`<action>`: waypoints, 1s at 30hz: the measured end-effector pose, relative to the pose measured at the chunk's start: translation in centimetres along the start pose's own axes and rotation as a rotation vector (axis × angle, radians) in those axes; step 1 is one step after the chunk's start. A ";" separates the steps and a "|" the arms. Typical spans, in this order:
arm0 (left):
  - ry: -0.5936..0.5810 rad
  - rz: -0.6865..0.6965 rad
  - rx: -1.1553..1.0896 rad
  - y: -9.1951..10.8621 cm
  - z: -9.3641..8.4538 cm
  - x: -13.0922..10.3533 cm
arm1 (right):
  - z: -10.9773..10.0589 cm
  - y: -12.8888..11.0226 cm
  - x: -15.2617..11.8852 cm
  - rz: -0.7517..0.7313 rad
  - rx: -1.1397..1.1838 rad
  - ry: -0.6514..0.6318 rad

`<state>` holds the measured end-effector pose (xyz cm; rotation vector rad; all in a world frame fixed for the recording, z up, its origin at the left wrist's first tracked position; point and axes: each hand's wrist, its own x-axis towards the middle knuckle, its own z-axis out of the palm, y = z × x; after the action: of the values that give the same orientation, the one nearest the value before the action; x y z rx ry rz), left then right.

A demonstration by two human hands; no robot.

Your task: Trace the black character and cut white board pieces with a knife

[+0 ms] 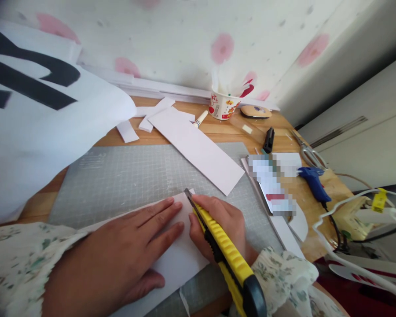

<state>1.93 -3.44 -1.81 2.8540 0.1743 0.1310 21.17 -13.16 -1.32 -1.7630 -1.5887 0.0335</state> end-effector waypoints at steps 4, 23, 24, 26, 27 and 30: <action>-0.002 -0.014 -0.025 0.2 -0.3 0.2 | 0.1 0.1 0.0 -0.050 -0.045 0.005; -0.039 -0.034 0.015 0.3 -0.6 0.4 | -0.3 0.6 -0.6 -0.184 -0.014 0.018; -0.033 -0.033 0.014 0.3 -0.6 0.4 | -0.4 0.6 -0.7 -0.185 -0.011 0.011; -0.029 -0.035 0.012 0.3 -0.7 0.4 | -0.5 0.5 -0.7 -0.185 -0.004 0.002; -0.026 -0.034 0.010 0.3 -0.7 0.4 | -0.5 0.5 -0.8 -0.184 0.001 -0.001; -0.017 -0.026 0.008 0.3 -0.6 0.5 | -0.5 0.4 -0.8 -0.181 0.014 -0.002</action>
<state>2.35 -3.48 -1.08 2.8588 0.2090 0.1005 21.54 -14.11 -1.50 -1.6025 -1.7387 -0.0401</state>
